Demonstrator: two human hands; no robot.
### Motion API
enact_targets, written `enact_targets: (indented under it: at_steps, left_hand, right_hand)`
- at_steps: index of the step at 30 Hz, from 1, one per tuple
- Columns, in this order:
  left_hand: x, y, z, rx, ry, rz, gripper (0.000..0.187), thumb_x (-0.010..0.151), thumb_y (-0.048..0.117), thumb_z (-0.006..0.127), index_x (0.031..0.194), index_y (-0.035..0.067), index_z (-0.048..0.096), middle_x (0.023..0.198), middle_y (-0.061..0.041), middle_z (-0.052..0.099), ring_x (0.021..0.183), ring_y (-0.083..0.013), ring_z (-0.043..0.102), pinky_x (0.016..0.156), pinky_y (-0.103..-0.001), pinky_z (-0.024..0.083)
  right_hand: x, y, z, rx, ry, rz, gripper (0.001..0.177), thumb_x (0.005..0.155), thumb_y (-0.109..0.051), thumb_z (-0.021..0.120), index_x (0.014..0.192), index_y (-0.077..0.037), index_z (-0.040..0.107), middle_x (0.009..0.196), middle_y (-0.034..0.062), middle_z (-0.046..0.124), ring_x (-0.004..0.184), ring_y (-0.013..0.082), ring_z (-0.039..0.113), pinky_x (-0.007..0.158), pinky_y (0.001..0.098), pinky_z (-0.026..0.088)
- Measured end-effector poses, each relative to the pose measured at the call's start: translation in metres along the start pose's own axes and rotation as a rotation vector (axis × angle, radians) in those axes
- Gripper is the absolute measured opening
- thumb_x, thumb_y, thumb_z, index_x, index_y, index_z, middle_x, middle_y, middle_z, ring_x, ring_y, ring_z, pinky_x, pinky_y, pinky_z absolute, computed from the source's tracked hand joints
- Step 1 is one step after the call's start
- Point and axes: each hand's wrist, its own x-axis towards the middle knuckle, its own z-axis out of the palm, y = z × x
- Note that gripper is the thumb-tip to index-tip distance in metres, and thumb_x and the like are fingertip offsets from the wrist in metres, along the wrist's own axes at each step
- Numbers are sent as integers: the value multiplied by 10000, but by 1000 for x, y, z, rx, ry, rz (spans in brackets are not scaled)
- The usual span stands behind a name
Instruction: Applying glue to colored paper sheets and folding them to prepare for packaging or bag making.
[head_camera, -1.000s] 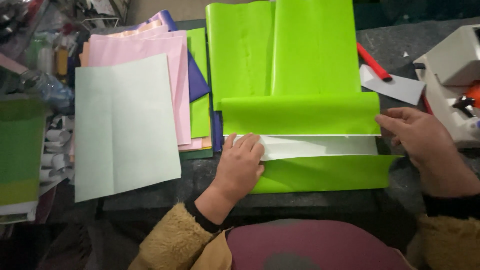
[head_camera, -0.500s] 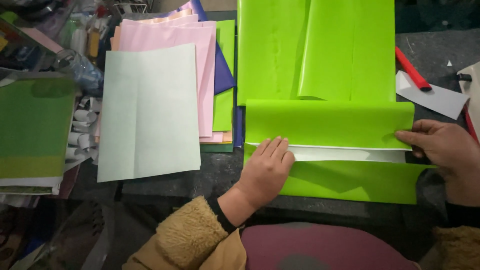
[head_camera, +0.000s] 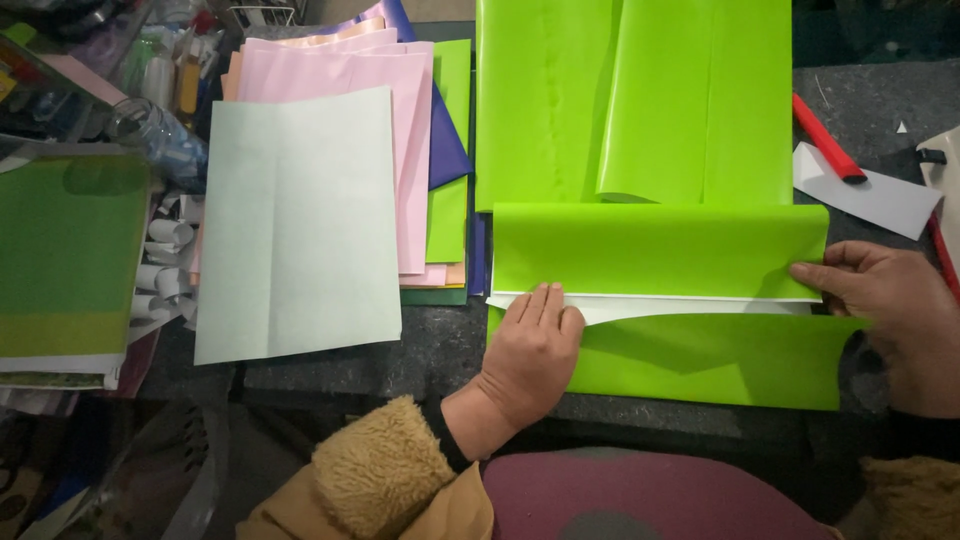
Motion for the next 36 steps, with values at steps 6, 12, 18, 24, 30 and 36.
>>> enact_targets:
  at_steps: [6, 12, 18, 24, 30, 36]
  left_hand:
    - [0, 0, 0, -1, -8, -2, 121, 892, 54, 626, 952, -51, 619, 1142, -336, 687, 1118, -415, 691, 1013, -459, 540]
    - [0, 0, 0, 2, -9, -12, 138, 894, 45, 613, 975, -65, 624, 1145, -335, 684, 1119, -420, 688, 1024, -464, 536]
    - [-1, -1, 4, -1, -16, -31, 131, 907, 50, 600, 976, -60, 620, 1153, -339, 681, 1134, -429, 680, 1041, -478, 522]
    - [-5, -2, 10, -2, -8, -50, 130, 931, 60, 587, 999, -48, 608, 1185, -326, 677, 1167, -430, 668, 1068, -491, 500]
    - [-4, -4, 11, -10, -37, -39, 160, 934, 88, 573, 1029, -35, 612, 1203, -316, 677, 1183, -436, 654, 1083, -514, 469]
    - [-5, -5, 11, -21, -42, -33, 302, 920, 105, 567, 1169, -56, 625, 1222, -272, 675, 1205, -407, 632, 1099, -511, 436]
  right_hand:
    - [-9, -6, 2, -6, 26, -51, 290, 965, -205, 775, 1113, 40, 728, 799, 174, 706, 568, 182, 591, 501, 313, 464]
    - [-12, -11, 3, 58, 19, 1, 321, 966, -210, 761, 1159, 41, 712, 879, 203, 737, 649, 217, 688, 568, 357, 560]
    - [-18, -16, 5, -15, 48, 6, 326, 969, -231, 771, 1154, 34, 725, 898, 192, 742, 668, 222, 685, 567, 349, 553]
    - [-13, -8, 4, -50, 57, -4, 323, 980, -243, 763, 1161, 24, 742, 891, 197, 754, 676, 233, 692, 568, 371, 547]
    - [5, 68, -19, -317, 214, -134, 507, 937, -271, 816, 1316, 28, 661, 1040, 193, 728, 852, 265, 716, 691, 406, 586]
    - [92, 341, -102, 5, 235, -312, 334, 1244, -319, 592, 1296, 10, 617, 1140, 150, 699, 962, 212, 695, 860, 384, 574]
